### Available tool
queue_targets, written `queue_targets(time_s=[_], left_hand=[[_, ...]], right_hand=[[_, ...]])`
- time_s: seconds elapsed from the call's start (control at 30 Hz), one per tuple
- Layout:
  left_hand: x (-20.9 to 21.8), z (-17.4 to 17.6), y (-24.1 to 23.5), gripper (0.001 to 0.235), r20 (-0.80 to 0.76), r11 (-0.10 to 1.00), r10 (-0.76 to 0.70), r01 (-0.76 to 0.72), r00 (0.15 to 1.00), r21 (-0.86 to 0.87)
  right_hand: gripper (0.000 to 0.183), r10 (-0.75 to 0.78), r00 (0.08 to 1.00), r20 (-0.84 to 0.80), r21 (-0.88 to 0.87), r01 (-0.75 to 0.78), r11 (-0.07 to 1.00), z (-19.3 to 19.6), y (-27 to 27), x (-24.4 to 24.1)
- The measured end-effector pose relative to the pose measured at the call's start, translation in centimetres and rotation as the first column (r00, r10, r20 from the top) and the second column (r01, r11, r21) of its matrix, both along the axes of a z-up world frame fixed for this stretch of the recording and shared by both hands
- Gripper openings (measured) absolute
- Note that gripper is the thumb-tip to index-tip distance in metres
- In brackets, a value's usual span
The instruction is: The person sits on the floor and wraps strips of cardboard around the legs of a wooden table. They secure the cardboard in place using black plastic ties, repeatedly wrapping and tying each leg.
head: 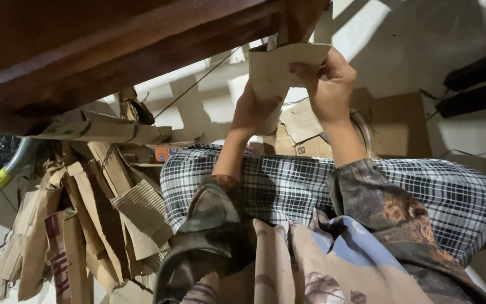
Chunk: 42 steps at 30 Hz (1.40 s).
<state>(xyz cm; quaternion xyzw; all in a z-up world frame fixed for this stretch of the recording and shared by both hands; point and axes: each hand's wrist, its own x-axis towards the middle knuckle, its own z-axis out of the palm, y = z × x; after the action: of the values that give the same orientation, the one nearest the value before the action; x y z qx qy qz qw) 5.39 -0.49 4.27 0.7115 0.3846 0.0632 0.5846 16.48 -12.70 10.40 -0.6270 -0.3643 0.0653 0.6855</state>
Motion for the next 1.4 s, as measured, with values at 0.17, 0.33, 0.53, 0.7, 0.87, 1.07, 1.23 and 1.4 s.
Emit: queue_targets(time_s=[0.17, 0.33, 0.53, 0.7, 0.87, 1.07, 1.23, 1.4], left_hand=[[-0.2, -1.8, -0.6, 0.066, 0.258, 0.999, 0.034, -0.041, 0.965, 0.023], [-1.1, -1.9, -1.1, 0.073, 0.283, 0.998, -0.061, 0.05, 0.957, 0.047], [0.8, -6.1, -0.2, 0.054, 0.465, 0.981, 0.032, -0.116, 0.885, 0.153], [1.7, -8.3, -0.1, 0.078, 0.485, 0.833, 0.166, -0.386, 0.859, 0.398], [1.5, -4.9, -0.9, 0.038, 0.448, 0.914, 0.126, -0.279, 0.885, 0.293], [0.5, -1.8, -1.7, 0.058, 0.486, 0.923, 0.168, -0.31, 0.858, 0.228], [-0.7, -0.5, -2.0, 0.068, 0.515, 0.934, 0.147, -0.29, 0.844, 0.208], [0.0, -2.9, -0.1, 0.074, 0.9, 0.987, 0.149, -0.012, 0.408, -0.158]], right_hand=[[0.013, -0.05, 0.994, 0.101, -0.035, 0.054, 0.998, 0.7, -0.1, -0.3], [0.027, -0.174, 0.962, 0.212, -0.022, 0.183, 0.983, -0.4, -0.2, 0.5], [0.015, -0.154, 0.968, 0.199, -0.042, 0.165, 0.985, -1.1, -0.1, 1.3], [0.052, -0.353, 0.921, 0.167, -0.046, 0.365, 0.93, -1.7, 0.3, 0.6], [0.033, -0.296, 0.938, 0.178, 0.069, 0.288, 0.955, -1.7, 0.9, -0.4], [0.045, -0.232, 0.942, 0.242, -0.01, 0.242, 0.97, -2.3, 0.7, 0.1], [0.018, -0.233, 0.95, 0.206, -0.016, 0.242, 0.97, -2.5, 0.5, 0.2], [0.02, -0.241, 0.963, 0.122, 0.116, 0.228, 0.967, -2.9, 0.5, 1.1]])
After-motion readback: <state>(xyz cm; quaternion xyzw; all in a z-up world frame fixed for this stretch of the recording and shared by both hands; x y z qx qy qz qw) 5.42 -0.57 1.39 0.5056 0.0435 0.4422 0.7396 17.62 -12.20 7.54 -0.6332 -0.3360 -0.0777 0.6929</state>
